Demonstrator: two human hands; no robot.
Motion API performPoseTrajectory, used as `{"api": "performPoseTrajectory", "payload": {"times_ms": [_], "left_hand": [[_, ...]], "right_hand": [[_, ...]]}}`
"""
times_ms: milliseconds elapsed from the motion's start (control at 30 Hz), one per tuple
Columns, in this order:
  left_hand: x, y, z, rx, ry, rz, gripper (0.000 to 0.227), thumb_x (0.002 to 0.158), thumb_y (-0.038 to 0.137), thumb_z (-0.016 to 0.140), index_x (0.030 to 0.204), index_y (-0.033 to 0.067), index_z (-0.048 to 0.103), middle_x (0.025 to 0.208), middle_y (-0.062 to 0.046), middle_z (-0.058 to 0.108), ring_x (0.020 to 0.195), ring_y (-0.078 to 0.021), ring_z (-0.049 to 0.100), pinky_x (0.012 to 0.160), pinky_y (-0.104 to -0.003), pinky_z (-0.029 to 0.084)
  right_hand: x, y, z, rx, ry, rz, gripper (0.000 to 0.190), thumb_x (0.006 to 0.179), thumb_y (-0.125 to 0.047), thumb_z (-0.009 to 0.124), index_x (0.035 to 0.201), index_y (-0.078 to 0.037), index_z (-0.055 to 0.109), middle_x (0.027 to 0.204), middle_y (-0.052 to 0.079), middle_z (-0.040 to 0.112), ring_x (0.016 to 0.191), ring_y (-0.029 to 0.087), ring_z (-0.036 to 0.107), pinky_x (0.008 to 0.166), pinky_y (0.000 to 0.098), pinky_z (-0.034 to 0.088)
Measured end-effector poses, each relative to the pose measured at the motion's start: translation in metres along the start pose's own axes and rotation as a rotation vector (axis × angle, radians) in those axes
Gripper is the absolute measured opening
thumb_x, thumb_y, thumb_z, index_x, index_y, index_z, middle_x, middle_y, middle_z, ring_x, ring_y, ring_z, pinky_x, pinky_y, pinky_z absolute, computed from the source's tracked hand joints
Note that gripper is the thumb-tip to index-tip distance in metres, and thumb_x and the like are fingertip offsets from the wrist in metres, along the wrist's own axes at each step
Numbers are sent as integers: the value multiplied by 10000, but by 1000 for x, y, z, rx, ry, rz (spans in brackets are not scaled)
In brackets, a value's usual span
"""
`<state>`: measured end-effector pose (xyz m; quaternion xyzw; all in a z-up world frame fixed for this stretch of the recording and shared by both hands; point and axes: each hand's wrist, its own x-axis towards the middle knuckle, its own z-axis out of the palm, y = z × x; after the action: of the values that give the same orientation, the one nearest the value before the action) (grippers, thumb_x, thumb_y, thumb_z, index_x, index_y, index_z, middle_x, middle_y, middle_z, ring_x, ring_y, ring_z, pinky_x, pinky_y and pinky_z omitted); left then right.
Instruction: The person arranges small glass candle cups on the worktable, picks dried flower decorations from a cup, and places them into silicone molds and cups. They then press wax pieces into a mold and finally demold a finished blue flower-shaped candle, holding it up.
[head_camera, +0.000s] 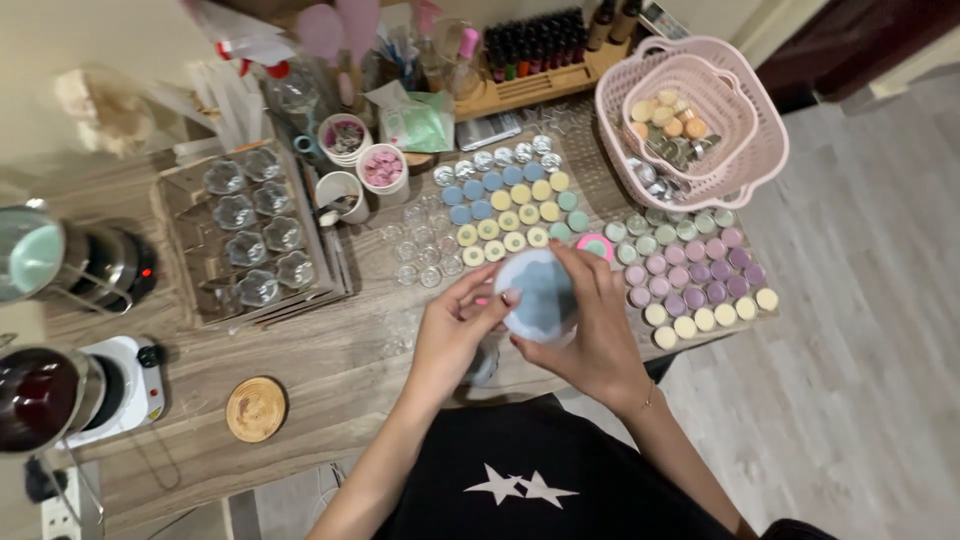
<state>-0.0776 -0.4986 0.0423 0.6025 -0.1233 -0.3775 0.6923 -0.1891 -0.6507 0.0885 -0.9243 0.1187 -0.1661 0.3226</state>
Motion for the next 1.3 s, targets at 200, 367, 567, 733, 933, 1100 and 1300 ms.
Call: {"api": "performPoseTrajectory", "payload": {"times_ms": [200, 367, 567, 733, 933, 1100, 1300], "left_hand": [[-11, 25, -18, -225, 203, 139, 513, 958, 164, 706, 1422, -31, 607, 1084, -94, 743, 921, -88, 700, 782, -236, 576], [-29, 39, -25, -138, 353, 284, 504, 973, 182, 688, 1421, -32, 601, 1174, -87, 746, 943, -85, 681, 813, -237, 560], [-47, 51, -29, 277, 492, 408, 463, 1018, 240, 637, 1432, 36, 605, 1193, -105, 759, 1007, -124, 716, 887, -261, 567], [-50, 53, -35, 397, 489, 352, 452, 1029, 271, 568, 1439, 85, 612, 1107, -126, 770, 927, -159, 714, 804, -311, 572], [-52, 44, -43, 586, 501, 579, 380, 1089, 152, 452, 1427, 24, 570, 1222, -199, 719, 1043, -277, 742, 862, -378, 579], [-52, 51, -43, 625, 479, 452, 427, 1038, 136, 425, 1440, 60, 546, 1174, -209, 731, 979, -305, 775, 809, -400, 609], [-52, 64, -49, 598, 407, 442, 451, 1046, 324, 554, 1390, 33, 579, 1134, -213, 746, 1018, -304, 764, 846, -403, 594]], "right_hand": [[34, -20, 12, 270, 39, -81, 1296, 608, -367, 930, 1585, 20, 172, 1470, 199, 374, 1369, 370, 371, 1118, 472, 345], [36, -9, 50, 1080, -135, 281, 780, 955, -249, 707, 1580, -37, 291, 1512, 81, 433, 1378, 175, 439, 1121, 325, 381], [30, -18, 66, 1255, -187, 534, 568, 954, -204, 742, 1424, 44, 540, 1121, 82, 659, 867, 88, 556, 684, 236, 430], [40, -40, 58, 1138, -210, 561, 514, 888, -225, 751, 1324, 11, 614, 906, 18, 686, 535, 0, 457, 404, 170, 307], [43, -50, 56, 1111, -218, 568, 498, 846, -213, 751, 1284, -12, 628, 899, -16, 706, 533, -10, 473, 389, 172, 304], [44, -42, 62, 1124, -195, 543, 487, 876, -193, 758, 1307, -6, 630, 915, -5, 679, 615, -6, 504, 455, 165, 347], [55, -43, 48, 1095, -322, 469, 505, 829, -139, 750, 1298, -22, 605, 1085, 27, 734, 965, 89, 694, 852, 251, 572]]}}
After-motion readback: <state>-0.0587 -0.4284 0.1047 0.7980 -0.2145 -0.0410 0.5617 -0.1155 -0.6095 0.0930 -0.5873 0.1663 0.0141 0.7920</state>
